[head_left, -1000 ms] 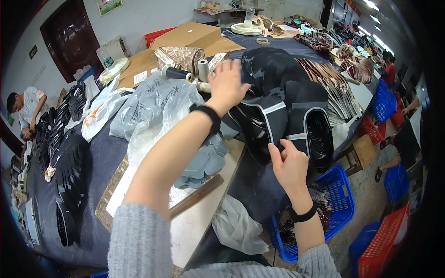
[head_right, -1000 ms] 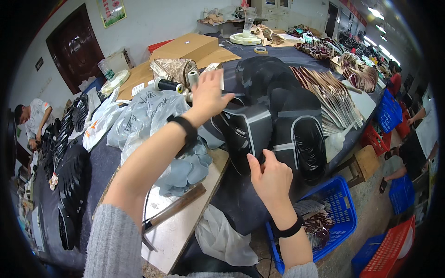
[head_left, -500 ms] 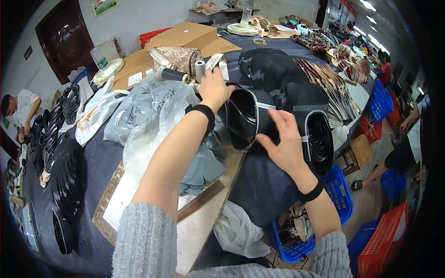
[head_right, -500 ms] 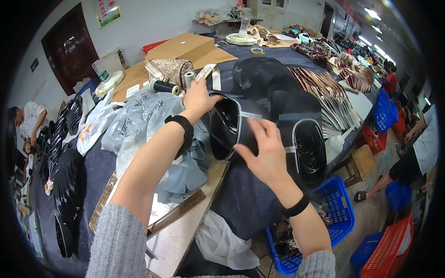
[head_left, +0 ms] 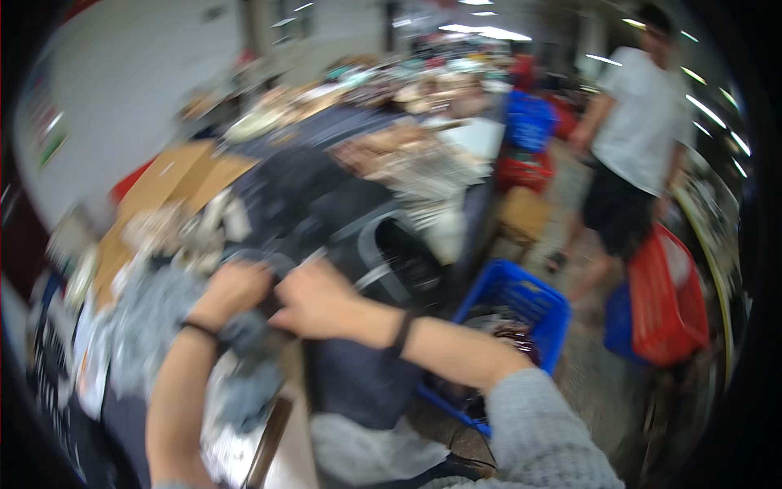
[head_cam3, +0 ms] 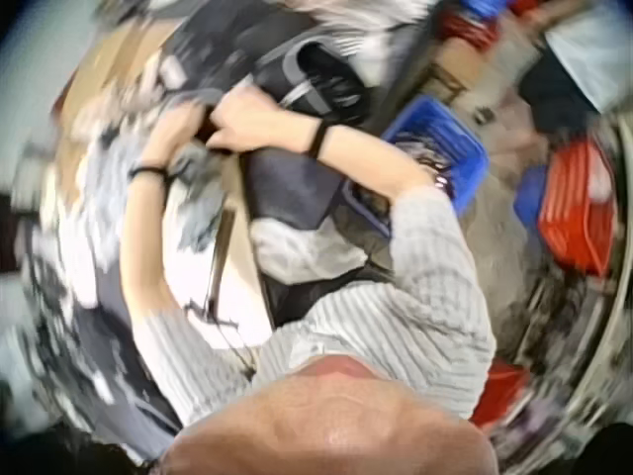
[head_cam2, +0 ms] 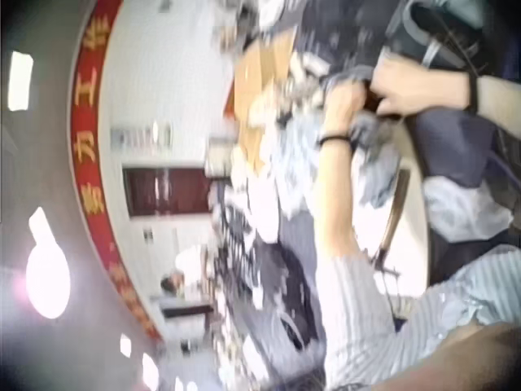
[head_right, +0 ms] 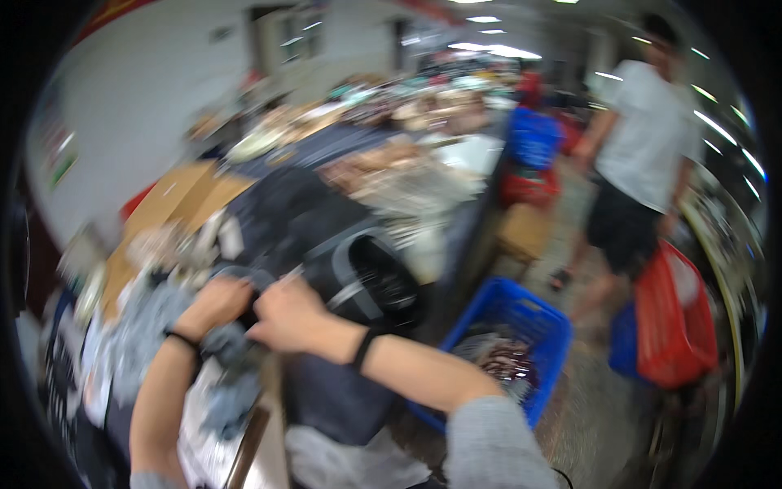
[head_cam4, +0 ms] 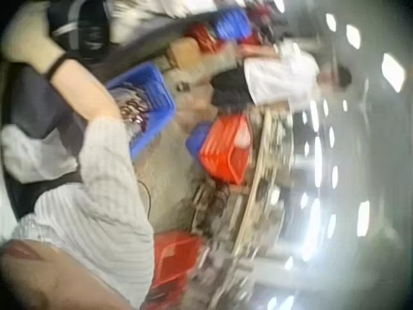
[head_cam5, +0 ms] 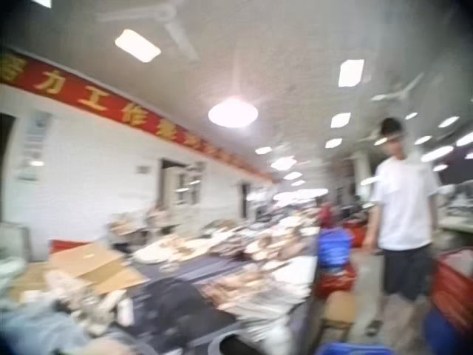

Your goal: Use a hammer and hands to assemble and flatten seams on shoe uppers.

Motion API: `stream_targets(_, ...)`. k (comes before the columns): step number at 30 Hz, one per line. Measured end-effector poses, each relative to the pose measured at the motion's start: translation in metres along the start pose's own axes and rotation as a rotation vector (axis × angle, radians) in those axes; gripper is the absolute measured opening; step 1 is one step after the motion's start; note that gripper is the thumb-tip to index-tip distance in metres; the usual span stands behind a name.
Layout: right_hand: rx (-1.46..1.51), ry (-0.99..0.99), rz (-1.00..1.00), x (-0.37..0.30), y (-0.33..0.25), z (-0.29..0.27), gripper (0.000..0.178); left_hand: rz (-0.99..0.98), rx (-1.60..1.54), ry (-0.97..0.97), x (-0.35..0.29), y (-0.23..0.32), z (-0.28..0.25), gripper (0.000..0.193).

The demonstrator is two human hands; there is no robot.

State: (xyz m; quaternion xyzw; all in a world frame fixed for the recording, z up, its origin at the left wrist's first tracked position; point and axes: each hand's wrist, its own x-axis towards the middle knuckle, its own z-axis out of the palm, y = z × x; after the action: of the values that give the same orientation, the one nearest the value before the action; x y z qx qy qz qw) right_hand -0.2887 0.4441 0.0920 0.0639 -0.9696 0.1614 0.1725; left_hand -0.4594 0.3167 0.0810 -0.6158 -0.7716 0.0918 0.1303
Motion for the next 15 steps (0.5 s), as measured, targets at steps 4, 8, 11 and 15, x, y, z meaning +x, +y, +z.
stream_targets(4,-0.033,0.004,-0.247,0.006,-0.018,0.001,0.056,-0.464,-0.094,0.033,-0.012,-0.028,-0.032,0.024)
stream_targets(8,-0.095,0.057,-0.273,0.001,-0.031,0.018,0.072,-0.607,-0.297,0.067,0.017,-0.016,-0.021,0.033)
stream_targets(11,-0.022,0.000,-0.351,-0.007,-0.057,0.036,0.084,-0.900,-0.382,0.041,0.019,-0.024,-0.003,0.040)
stream_targets(15,-0.225,0.107,-0.344,-0.008,-0.048,0.044,0.043,-0.901,-0.413,0.149,0.016,-0.033,0.011,0.042)
